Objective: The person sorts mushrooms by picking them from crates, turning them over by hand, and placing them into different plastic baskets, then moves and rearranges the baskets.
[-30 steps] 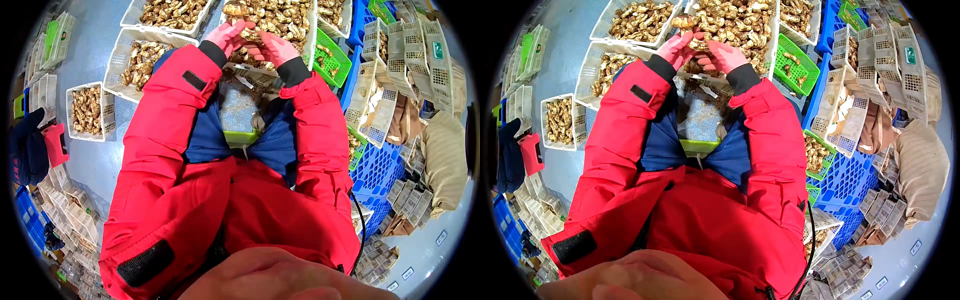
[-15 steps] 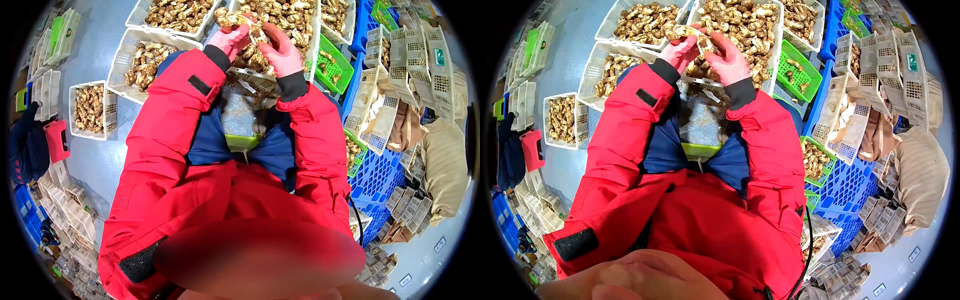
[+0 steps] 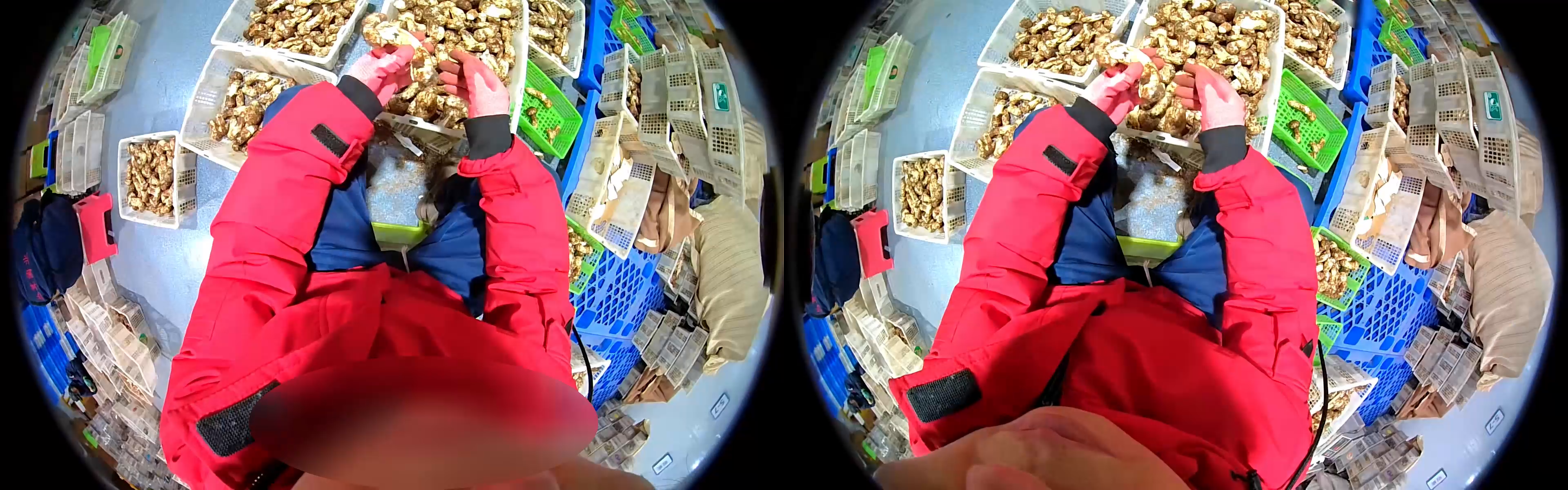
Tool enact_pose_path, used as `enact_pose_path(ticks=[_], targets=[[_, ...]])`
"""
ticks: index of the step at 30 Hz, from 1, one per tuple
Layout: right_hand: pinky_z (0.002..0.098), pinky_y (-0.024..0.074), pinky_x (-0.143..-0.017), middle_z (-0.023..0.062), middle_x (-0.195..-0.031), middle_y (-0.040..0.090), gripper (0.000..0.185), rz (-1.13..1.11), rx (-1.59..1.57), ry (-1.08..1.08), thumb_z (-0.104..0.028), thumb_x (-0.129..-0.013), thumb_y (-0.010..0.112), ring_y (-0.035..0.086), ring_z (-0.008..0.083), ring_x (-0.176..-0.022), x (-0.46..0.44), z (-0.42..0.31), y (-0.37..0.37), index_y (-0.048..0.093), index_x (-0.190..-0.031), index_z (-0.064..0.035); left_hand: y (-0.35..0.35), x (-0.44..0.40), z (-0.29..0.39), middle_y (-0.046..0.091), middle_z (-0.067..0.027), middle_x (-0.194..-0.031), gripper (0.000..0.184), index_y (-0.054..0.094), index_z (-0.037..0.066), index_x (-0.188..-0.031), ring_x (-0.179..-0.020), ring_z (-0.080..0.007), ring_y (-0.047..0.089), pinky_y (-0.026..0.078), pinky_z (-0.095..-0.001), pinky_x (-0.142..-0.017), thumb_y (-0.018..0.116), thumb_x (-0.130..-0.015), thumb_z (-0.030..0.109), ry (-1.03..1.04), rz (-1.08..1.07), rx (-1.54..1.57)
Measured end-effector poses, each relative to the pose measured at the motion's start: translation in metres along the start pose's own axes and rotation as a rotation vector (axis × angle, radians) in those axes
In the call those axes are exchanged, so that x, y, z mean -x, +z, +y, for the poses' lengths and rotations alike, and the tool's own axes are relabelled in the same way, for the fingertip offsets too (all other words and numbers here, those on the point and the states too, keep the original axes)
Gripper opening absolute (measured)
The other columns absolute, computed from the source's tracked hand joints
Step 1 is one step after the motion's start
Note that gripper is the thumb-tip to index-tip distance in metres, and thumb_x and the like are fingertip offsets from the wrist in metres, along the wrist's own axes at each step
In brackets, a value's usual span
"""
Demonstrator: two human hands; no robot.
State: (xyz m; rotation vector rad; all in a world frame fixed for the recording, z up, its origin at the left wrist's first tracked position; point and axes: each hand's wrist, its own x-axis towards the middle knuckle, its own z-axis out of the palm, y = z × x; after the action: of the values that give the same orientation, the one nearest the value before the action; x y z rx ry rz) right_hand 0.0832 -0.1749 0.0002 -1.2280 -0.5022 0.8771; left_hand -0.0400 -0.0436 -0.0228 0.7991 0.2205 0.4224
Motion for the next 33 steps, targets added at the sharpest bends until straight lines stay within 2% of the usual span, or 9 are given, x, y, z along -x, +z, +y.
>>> enact_pose_path(ticks=[6, 10, 14, 16, 17, 18, 20, 26, 33], targets=[[0.0255, 0.0482, -0.064, 0.0156, -0.092, 0.059, 0.037, 0.047, 0.031, -0.004, -0.026, -0.085, 0.048, 0.059, 0.0190, -0.076, -0.018, 0.009, -0.034, 0.051, -0.108, 0.0019, -0.013, 0.002, -0.002, 0.056, -0.0019, -0.072, 0.023, 0.054, 0.004, -0.097, -0.053, -0.0115, 0.051, 0.048, -0.0249, -0.057, 0.057, -0.081, 0.020, -0.294, 0.317, 0.078], [0.0243, 0.0480, -0.059, 0.0116, -0.084, 0.061, 0.027, 0.070, 0.097, 0.226, -0.021, -0.084, 0.048, 0.059, 0.0170, -0.068, -0.028, 0.020, -0.048, 0.054, -0.102, -0.0022, -0.087, -0.022, 0.047, 0.056, -0.0139, -0.093, 0.018, 0.052, 0.002, -0.092, -0.089, -0.0247, 0.056, 0.049, -0.0395, -0.076, 0.055, -0.081, 0.016, -0.172, 0.471, 0.228], [0.0322, 0.0454, -0.073, 0.0112, -0.094, 0.061, 0.050, -0.181, 1.275, 0.301, -0.046, -0.075, 0.045, 0.059, 0.0224, -0.085, -0.051, 0.046, -0.036, 0.052, -0.109, -0.0110, -0.129, -0.038, 0.084, 0.056, -0.0110, -0.089, 0.031, 0.050, 0.003, -0.083, -0.086, -0.0246, 0.055, 0.046, -0.0355, -0.073, 0.048, -0.082, 0.033, 0.077, 0.678, 0.224], [0.0347, 0.0417, -0.083, 0.0128, -0.115, 0.050, 0.064, -0.213, 1.597, 0.320, -0.054, -0.075, 0.044, 0.053, 0.0261, -0.100, -0.048, 0.062, -0.016, 0.041, -0.120, -0.0089, -0.114, -0.030, 0.076, 0.055, -0.0089, -0.076, 0.031, 0.045, 0.006, -0.068, -0.073, -0.0233, 0.056, 0.047, -0.0325, -0.061, 0.050, -0.080, 0.034, -0.020, 0.348, 0.160], [0.0350, 0.0416, -0.084, 0.0129, -0.115, 0.051, 0.063, -0.236, 1.680, 0.404, -0.054, -0.075, 0.044, 0.052, 0.0258, -0.101, -0.047, 0.072, -0.008, 0.042, -0.118, -0.0078, -0.089, -0.036, 0.081, 0.052, -0.0058, -0.064, 0.032, 0.043, 0.006, -0.064, -0.058, -0.0209, 0.052, 0.043, -0.0279, -0.051, 0.051, -0.079, 0.033, -0.119, -0.391, 0.316], [0.0354, 0.0414, -0.084, 0.0130, -0.114, 0.051, 0.063, -0.257, 1.761, 0.490, -0.054, -0.076, 0.045, 0.052, 0.0255, -0.102, -0.045, 0.082, -0.001, 0.043, -0.117, -0.0067, -0.069, -0.031, 0.084, 0.051, -0.0043, -0.058, 0.034, 0.044, 0.005, -0.062, -0.056, -0.0194, 0.053, 0.044, -0.0239, -0.051, 0.054, -0.078, 0.033, -0.240, -0.293, 0.236], [0.0353, 0.0421, -0.083, 0.0121, -0.110, 0.054, 0.055, -0.184, 1.788, 0.479, -0.046, -0.074, 0.054, 0.053, 0.0246, -0.100, -0.039, 0.077, 0.015, 0.048, -0.111, -0.0064, -0.075, -0.031, 0.058, 0.050, -0.0162, -0.112, 0.039, 0.042, 0.000, -0.117, -0.099, -0.0255, 0.053, 0.045, -0.0357, -0.084, 0.045, -0.086, 0.023, -0.147, 0.240, -0.089], [0.0264, 0.0440, -0.076, 0.0119, -0.102, 0.057, 0.059, 0.001, 0.504, 0.005, -0.021, -0.067, 0.068, 0.055, 0.0166, -0.087, -0.047, 0.049, -0.013, 0.044, -0.118, -0.0031, -0.023, 0.000, 0.009, 0.057, -0.0145, -0.101, 0.042, 0.051, -0.001, -0.106, -0.085, -0.0211, 0.058, 0.047, -0.0302, -0.072, 0.048, -0.084, 0.034, -0.360, 0.222, -0.419], [0.0280, 0.0387, -0.086, 0.0143, -0.111, 0.050, 0.053, -0.071, 0.609, -0.566, -0.004, -0.066, 0.058, 0.050, 0.0222, -0.100, -0.010, 0.011, 0.032, 0.043, -0.117, -0.0010, -0.006, 0.003, -0.009, 0.055, -0.0100, -0.102, 0.053, 0.043, 0.008, -0.113, -0.090, -0.0191, 0.057, 0.047, -0.0319, -0.078, 0.046, -0.080, 0.050, -0.405, -0.001, 0.110]])
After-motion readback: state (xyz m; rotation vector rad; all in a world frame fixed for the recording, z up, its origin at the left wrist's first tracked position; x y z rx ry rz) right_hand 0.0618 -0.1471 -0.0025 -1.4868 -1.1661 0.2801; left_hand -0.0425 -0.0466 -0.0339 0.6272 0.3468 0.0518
